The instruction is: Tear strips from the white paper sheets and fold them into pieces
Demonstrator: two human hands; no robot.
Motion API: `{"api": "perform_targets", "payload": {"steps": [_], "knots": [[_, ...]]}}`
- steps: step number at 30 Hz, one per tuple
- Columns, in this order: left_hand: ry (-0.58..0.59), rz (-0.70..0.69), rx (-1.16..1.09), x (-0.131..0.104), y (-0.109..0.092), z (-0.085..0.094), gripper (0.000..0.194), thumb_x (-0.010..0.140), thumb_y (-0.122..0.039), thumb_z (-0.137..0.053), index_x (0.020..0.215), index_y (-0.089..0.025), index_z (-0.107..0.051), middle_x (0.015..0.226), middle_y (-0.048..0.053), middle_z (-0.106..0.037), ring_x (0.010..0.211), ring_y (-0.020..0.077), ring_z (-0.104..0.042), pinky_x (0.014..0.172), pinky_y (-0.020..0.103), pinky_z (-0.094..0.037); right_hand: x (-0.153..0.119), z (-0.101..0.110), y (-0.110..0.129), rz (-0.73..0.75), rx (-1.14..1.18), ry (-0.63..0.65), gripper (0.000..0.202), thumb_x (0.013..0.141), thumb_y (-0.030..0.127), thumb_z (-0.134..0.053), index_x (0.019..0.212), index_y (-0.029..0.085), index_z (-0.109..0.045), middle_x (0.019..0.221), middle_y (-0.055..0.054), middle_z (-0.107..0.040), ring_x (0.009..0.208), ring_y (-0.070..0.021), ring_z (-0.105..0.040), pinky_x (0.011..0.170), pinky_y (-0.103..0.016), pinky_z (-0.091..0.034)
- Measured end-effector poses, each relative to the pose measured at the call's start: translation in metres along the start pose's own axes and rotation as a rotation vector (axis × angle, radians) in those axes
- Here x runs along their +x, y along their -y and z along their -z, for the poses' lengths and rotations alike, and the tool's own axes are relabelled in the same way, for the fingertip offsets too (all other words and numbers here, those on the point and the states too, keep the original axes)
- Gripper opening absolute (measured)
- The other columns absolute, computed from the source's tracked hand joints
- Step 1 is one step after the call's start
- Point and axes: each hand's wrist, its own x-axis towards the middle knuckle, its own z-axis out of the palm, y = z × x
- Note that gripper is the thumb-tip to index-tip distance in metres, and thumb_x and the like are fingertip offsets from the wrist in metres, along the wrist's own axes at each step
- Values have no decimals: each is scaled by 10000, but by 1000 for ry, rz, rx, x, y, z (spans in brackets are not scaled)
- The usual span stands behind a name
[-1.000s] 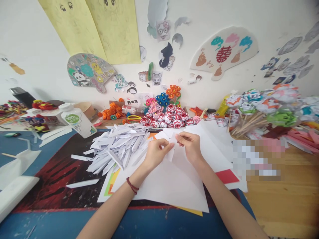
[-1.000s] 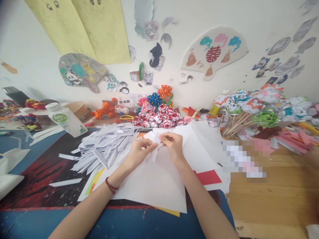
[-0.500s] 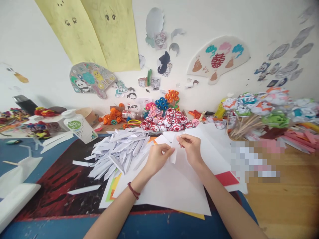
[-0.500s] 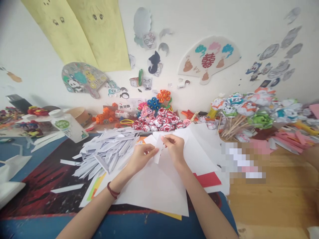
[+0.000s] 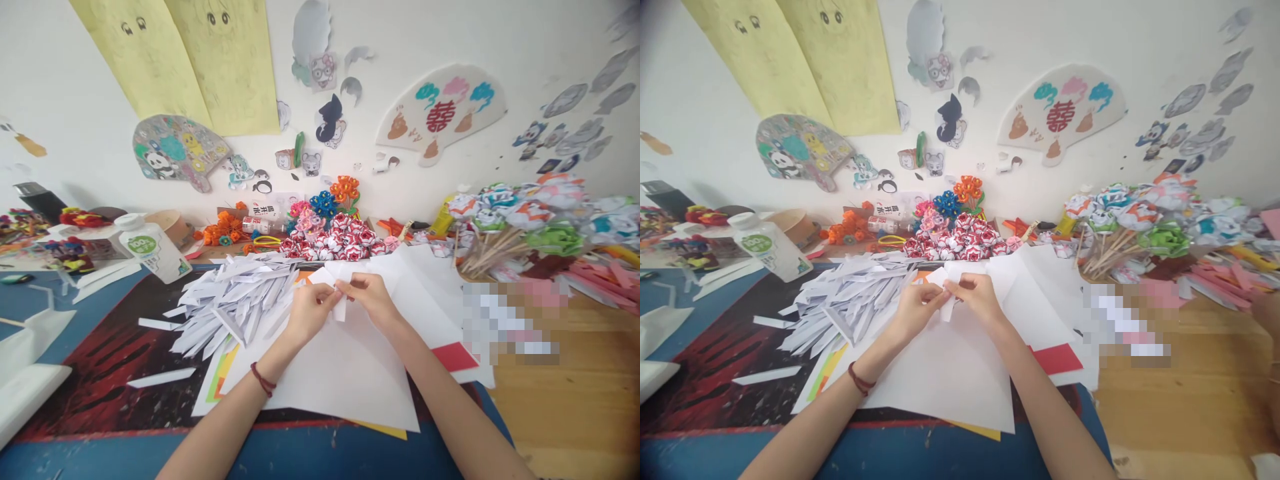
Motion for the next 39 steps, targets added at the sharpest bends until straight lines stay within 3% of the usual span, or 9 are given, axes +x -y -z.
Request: {"api": "perform_targets", "payload": {"steps": [6,15,21,26,28,33,39], "knots": [[152,42,-41,0,0,-3,347,800,-425,-564,636,-130,-647,564,22,-644,509,110,-556,492,198,-377,2,5,-6,0,-43,-155,312,653,382,-757,533,147,-591,512,31,-500,520,-104,-424,511,-248,-314],[168,0,-34,-4,-5,-4,263,822,-354,-554,696,-143,-648,654,49,-715,546,127,-606,529,204,-424,5,8,-9,17,16,-332,273,637,342,-761,530,155,-594,506,38,-482,511,-98,-391,509,-257,-300],[165,12,52,-3,-4,1,289,840,-347,-523,658,-157,-642,643,39,-714,534,125,-584,534,216,-410,7,6,-7,-32,86,-284,243,631,365,-757,607,144,-658,566,14,-545,511,-95,-385,498,-260,-291],[-10,-86,99,0,-3,3,205,865,-320,-497,870,-193,-658,772,19,-706,676,134,-602,570,217,-400,1,-4,-3,-72,97,-190,268,630,386,-760,605,144,-648,552,24,-524,520,-95,-394,505,-251,-301],[-44,-93,55,0,-3,2,172,859,-314,-508,866,-189,-627,766,12,-687,680,129,-596,573,213,-405,-1,-8,-2,-65,84,-155,296,632,407,-762,584,145,-632,545,25,-518,524,-97,-406,512,-250,-313],[-20,-80,39,-1,-2,-1,137,835,-278,-525,771,-172,-585,738,-3,-640,640,108,-554,606,216,-416,-1,-8,-4,-46,133,-168,301,680,437,-732,642,153,-638,590,27,-526,531,-91,-405,520,-243,-326],[-20,-65,40,-1,-2,-5,212,862,-285,-453,764,-165,-597,707,-9,-622,641,106,-536,608,210,-400,-1,-9,-3,0,129,-155,349,677,416,-743,531,159,-558,519,52,-425,522,-89,-380,513,-244,-309]]}}
